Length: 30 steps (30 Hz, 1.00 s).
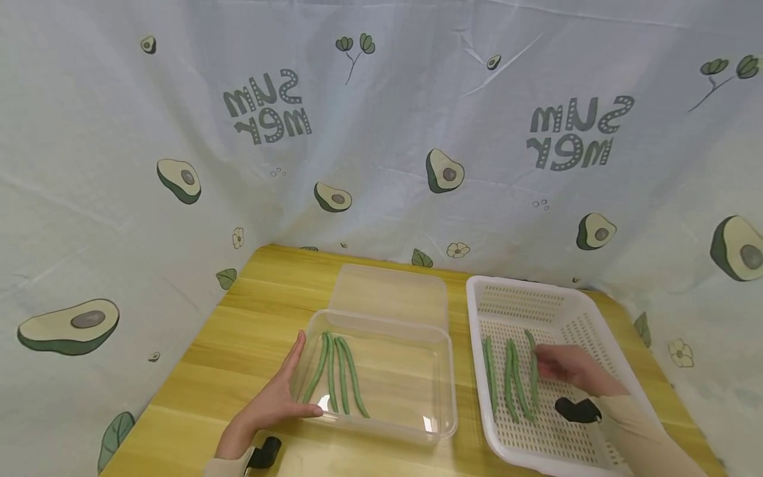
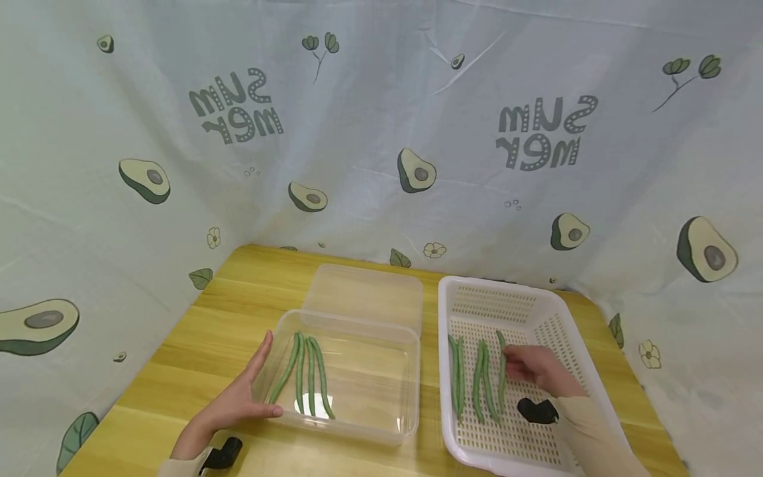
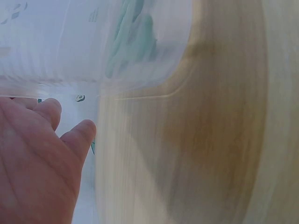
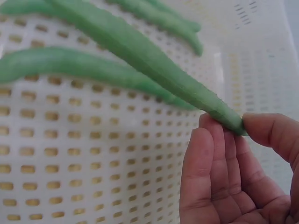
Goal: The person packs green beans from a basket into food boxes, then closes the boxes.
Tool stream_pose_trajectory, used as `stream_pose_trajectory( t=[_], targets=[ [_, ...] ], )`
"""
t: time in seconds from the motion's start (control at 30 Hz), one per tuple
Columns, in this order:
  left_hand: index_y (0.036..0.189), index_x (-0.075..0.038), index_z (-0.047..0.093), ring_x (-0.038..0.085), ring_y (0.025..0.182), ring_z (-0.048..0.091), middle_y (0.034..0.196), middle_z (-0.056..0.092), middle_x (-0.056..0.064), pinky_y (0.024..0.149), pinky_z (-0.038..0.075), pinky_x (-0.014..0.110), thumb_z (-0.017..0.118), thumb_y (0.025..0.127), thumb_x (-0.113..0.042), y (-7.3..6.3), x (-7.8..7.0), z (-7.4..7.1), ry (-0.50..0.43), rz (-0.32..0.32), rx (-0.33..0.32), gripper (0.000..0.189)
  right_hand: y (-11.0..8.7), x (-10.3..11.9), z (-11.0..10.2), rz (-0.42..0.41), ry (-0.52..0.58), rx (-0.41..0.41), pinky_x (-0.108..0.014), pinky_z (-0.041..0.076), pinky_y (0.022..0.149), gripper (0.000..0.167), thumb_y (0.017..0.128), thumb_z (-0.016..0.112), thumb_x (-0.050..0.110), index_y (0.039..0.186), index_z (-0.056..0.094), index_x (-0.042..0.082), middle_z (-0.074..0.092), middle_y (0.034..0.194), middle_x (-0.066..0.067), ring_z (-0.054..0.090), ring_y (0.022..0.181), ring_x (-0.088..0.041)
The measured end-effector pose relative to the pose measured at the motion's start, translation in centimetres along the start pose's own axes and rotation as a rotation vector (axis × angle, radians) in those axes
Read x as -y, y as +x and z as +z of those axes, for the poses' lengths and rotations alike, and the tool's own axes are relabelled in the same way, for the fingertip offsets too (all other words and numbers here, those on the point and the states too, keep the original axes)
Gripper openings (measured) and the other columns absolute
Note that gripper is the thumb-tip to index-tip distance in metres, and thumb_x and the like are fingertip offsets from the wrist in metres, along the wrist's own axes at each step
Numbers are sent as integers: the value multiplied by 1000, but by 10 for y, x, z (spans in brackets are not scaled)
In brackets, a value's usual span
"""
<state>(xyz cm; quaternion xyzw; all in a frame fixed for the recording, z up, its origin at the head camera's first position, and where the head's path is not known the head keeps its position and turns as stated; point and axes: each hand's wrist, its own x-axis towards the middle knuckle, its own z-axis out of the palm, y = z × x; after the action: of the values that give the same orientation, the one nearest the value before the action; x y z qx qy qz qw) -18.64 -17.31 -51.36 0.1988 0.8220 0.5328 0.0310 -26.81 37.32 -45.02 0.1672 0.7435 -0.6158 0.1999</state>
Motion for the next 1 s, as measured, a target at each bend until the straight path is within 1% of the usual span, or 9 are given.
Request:
stream_pose_trajectory(
  t=[0.03, 0.1, 0.2, 0.33, 0.4, 0.5, 0.7, 0.77, 1.0],
  targets=[
    [152, -11, -8, 42, 138, -6, 156, -12, 12, 100, 8, 70, 87, 67, -23, 0, 0, 0, 1, 2, 1, 129, 2, 1, -1, 12, 13, 9, -32, 55, 72, 19, 95, 53, 8, 101, 64, -7, 68, 84, -6, 65, 75, -16],
    [152, -11, -8, 42, 138, -6, 156, -12, 12, 100, 9, 70, 87, 67, -24, 0, -1, 0, 0, 1, 3, 129, 2, 5, -3, 5, 43, 38, -31, 55, 73, 17, 96, 53, 10, 100, 64, -3, 68, 86, -5, 65, 77, -15],
    [152, -10, -8, 42, 138, -6, 156, -12, 13, 100, 9, 70, 87, 67, -24, -1, -1, 0, -3, -3, 3, 129, -2, 13, 1, -11, 147, 105, -30, 53, 77, 15, 98, 52, 13, 99, 65, 5, 67, 90, -3, 64, 81, -13],
    [152, -9, -8, 43, 138, -6, 156, -13, 14, 100, 8, 70, 87, 66, -23, -1, -1, 0, 6, 1, 2, 129, -4, 24, 11, -18, 275, 166, -28, 52, 81, 20, 100, 49, 13, 93, 68, 11, 66, 93, -3, 64, 85, -12],
    [152, -9, -8, 43, 138, -6, 156, -13, 14, 99, 8, 71, 88, 66, -22, -1, -1, 0, 6, 6, 2, 129, -4, 31, 17, -15, 327, 181, -28, 51, 83, 22, 100, 49, 13, 90, 69, 12, 66, 93, -3, 64, 86, -13],
    [152, -9, -8, 43, 138, -6, 156, -13, 13, 100, 8, 70, 88, 66, -24, -1, -2, 0, 5, 5, 3, 129, -8, 41, 27, -10, 373, 196, -29, 51, 84, 22, 100, 48, 14, 91, 68, 12, 65, 95, -3, 63, 87, -13],
    [152, -11, -8, 39, 139, -7, 157, -13, 9, 100, 7, 70, 87, 67, -24, -1, -1, 0, -15, -10, 1, 128, -14, 60, 53, -22, 437, 237, -27, 50, 85, 19, 99, 51, 13, 92, 69, 12, 62, 96, -3, 60, 87, -13],
    [152, -11, -8, 40, 138, -6, 156, -13, 10, 100, 7, 70, 87, 67, -23, -1, -1, 0, -13, -2, -1, 128, -14, 66, 61, -31, 450, 257, -27, 49, 86, 20, 100, 50, 12, 93, 68, 12, 61, 97, -3, 60, 88, -13],
    [152, -10, -7, 43, 138, -5, 156, -12, 15, 99, 8, 71, 88, 66, -23, -1, -1, 1, -5, 5, -7, 129, -7, 82, 97, -93, 389, 279, -26, 51, 81, 19, 100, 48, 9, 95, 66, 8, 59, 94, -4, 60, 84, -13]
  ],
)
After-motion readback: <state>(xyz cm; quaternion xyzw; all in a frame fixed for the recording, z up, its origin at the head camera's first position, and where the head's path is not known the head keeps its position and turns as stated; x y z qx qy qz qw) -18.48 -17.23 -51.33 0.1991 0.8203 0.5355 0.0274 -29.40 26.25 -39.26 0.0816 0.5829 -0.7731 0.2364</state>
